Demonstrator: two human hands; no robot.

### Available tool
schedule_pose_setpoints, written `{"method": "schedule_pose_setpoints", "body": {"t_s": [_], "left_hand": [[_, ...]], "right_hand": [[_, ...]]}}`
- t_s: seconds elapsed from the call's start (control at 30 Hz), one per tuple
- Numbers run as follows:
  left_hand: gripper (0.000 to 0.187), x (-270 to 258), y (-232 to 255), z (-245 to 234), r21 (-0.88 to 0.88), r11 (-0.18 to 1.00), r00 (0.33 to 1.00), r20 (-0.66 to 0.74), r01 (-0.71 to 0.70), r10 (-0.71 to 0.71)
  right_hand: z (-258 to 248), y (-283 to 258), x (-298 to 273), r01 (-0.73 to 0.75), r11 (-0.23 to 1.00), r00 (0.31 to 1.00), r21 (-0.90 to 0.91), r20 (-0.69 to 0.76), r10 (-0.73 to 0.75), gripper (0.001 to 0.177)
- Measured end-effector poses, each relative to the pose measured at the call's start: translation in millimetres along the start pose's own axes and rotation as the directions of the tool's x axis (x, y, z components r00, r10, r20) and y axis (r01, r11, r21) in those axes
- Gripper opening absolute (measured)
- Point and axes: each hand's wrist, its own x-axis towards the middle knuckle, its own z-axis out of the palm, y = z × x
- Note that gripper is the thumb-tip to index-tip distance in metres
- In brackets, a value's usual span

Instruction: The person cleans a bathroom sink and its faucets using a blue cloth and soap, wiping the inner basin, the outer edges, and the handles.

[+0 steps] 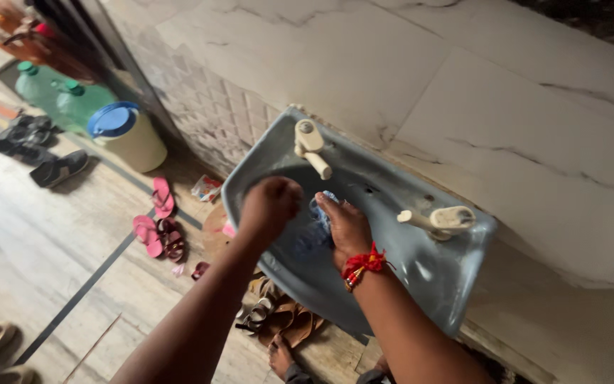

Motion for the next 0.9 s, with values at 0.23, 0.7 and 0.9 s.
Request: {"method": "schedule_pose_setpoints", "body": {"t_s": [0.23,0.7,0.9], "left_hand": [[0.027,72.3,13.5,-23.0,0.508,0.857,0.981,-0.106,-0.085,0.16],[0.025,78.0,41.3,-1.2,0.719,0.692,0.982,-0.076,-0.066,0.173],[0.025,-37.7,69.4,117.0,-0.152,0.905,0.917,0.121,0.396,-0.381]], "right_hand": [[-22.8,-46.5,-40.0,0.039,0.992,0.995,0.122,0.09,-0.05,0.017],[-159.8,-186.9,-91.8,0.359,0.926,0.909,-0.115,-0.18,-0.375,0.028],[-163.6,-149.4,-74.3,0.453,-0.134,0.63,-0.881,0.423,-0.651,0.034]]}}
